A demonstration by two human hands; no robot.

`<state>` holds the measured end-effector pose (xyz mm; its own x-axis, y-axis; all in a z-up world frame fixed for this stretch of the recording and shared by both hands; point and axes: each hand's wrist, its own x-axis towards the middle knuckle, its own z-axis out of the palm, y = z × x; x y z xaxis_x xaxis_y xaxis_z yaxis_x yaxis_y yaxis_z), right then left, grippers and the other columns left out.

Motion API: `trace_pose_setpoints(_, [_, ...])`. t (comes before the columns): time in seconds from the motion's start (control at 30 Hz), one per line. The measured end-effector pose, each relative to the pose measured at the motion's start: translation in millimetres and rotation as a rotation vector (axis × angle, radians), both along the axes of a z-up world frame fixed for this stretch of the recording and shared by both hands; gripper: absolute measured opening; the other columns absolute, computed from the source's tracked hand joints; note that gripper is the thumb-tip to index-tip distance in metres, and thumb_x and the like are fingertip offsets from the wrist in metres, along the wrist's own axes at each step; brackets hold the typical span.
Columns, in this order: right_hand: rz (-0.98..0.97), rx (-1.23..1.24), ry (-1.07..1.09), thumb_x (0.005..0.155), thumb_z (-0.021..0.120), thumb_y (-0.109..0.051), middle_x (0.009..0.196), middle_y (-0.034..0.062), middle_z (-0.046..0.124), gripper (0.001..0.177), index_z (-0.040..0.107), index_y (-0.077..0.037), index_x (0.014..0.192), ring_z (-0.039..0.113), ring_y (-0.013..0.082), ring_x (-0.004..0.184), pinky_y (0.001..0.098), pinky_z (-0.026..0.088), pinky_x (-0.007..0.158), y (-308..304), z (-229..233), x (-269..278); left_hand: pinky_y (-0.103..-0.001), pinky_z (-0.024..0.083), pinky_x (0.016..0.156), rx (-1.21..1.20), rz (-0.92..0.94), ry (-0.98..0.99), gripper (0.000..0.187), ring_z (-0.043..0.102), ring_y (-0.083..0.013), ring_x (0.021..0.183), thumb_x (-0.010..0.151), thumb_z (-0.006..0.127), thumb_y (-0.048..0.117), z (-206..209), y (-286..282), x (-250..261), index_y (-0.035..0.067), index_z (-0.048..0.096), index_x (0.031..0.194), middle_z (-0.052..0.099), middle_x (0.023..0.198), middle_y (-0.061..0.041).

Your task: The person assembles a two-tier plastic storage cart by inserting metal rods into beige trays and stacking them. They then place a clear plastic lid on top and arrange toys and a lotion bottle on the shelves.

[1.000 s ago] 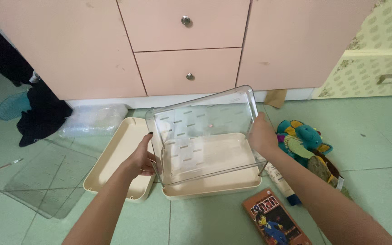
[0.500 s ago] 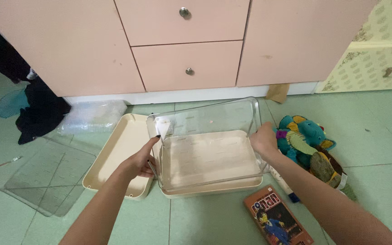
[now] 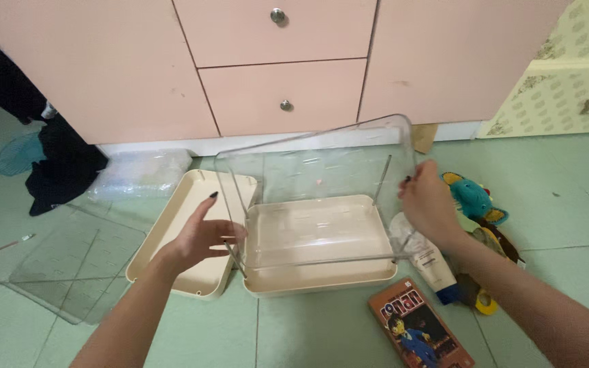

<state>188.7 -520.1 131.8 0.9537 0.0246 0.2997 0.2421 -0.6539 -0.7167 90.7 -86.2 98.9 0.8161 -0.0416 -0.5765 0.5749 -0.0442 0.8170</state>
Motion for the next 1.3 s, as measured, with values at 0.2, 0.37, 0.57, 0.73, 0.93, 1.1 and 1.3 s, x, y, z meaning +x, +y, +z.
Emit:
trace_pose_setpoints(0.2, [-0.144,-0.500,0.041,0.098,0.062,-0.019,0.090,0.0265,0.070,0.037,0.049,0.003,0.125,0.070,0.0428,0.083,0.0512,0.055,0.071,-38.0,21.1,-36.8,-0.046,0.046,0.105,0.199,0.068,-0.060,0.088,0.062,-0.0247,0.123,0.090,0.023,0.075,-33.8,64.8,-13.8,0.011,0.068,0.131,0.070,0.133,-0.009])
trace_pose_setpoints(0.37, [-0.113,-0.980,0.134,0.103,0.054,-0.025,0.095,0.0125,0.068,0.027,0.055,-0.005,0.120,0.075,0.0275,0.072,0.0384,0.062,0.065,-79.6,-22.6,-76.6,-0.046,0.053,0.102,1.034,-0.210,0.018,0.065,0.071,-0.0365,0.115,0.092,0.058,0.056,-117.8,119.7,-44.3,-0.002,0.077,0.114,0.077,0.123,-0.023])
trace_pose_setpoints(0.57, [-0.193,-0.717,0.619,0.107,0.051,-0.017,0.108,0.0133,0.071,0.027,0.058,-0.008,0.131,0.077,0.0279,0.094,0.0419,0.063,0.086,-112.3,-139.7,-119.9,-0.051,0.044,0.109,1.262,-0.433,-0.045,0.064,0.045,-0.0416,0.135,0.089,0.069,0.053,-158.3,105.2,-74.7,0.004,0.061,0.129,0.056,0.137,-0.020])
trace_pose_setpoints(0.73, [-0.143,-0.522,0.919,0.105,0.054,-0.020,0.125,0.0128,0.067,0.031,0.058,-0.011,0.135,0.071,0.0246,0.114,0.0398,0.060,0.102,-74.9,-199.4,-166.2,-0.053,0.044,0.109,1.301,-0.588,-0.087,0.051,0.046,-0.0379,0.135,0.092,0.066,0.044,-144.2,72.5,-77.8,0.007,0.062,0.127,0.056,0.138,-0.015])
trace_pose_setpoints(0.93, [-0.112,-0.211,1.119,0.108,0.039,-0.017,0.115,0.0209,0.076,0.036,0.047,-0.002,0.140,0.081,0.0309,0.103,0.0447,0.062,0.092,-12.0,-208.4,-200.4,-0.048,0.041,0.108,1.381,-0.695,-0.176,0.040,0.048,-0.0300,0.131,0.095,0.066,0.039,-133.2,42.2,-84.5,0.007,0.065,0.120,0.059,0.131,-0.011])
trace_pose_setpoints(1.1, [-0.054,-0.500,0.876,0.100,0.051,-0.021,0.111,0.0190,0.074,0.043,0.044,-0.009,0.141,0.075,0.0299,0.102,0.0435,0.059,0.093,-4.5,-208.6,-215.6,-0.046,0.043,0.108,1.486,-0.753,-0.158,0.027,0.054,-0.0259,0.126,0.099,0.065,0.029,-137.6,22.8,-86.5,0.008,0.069,0.116,0.063,0.126,-0.009])
trace_pose_setpoints(1.3, [-0.051,-0.445,0.905,0.099,0.054,-0.019,0.108,0.0247,0.073,0.038,0.046,0.000,0.130,0.076,0.0356,0.103,0.0481,0.061,0.091,-6.2,-218.6,-200.3,-0.042,0.047,0.100,1.642,-0.718,-0.257,0.029,0.058,-0.0240,0.121,0.088,0.071,0.013,-157.8,17.7,-95.2,0.010,0.065,0.117,0.062,0.124,-0.007])
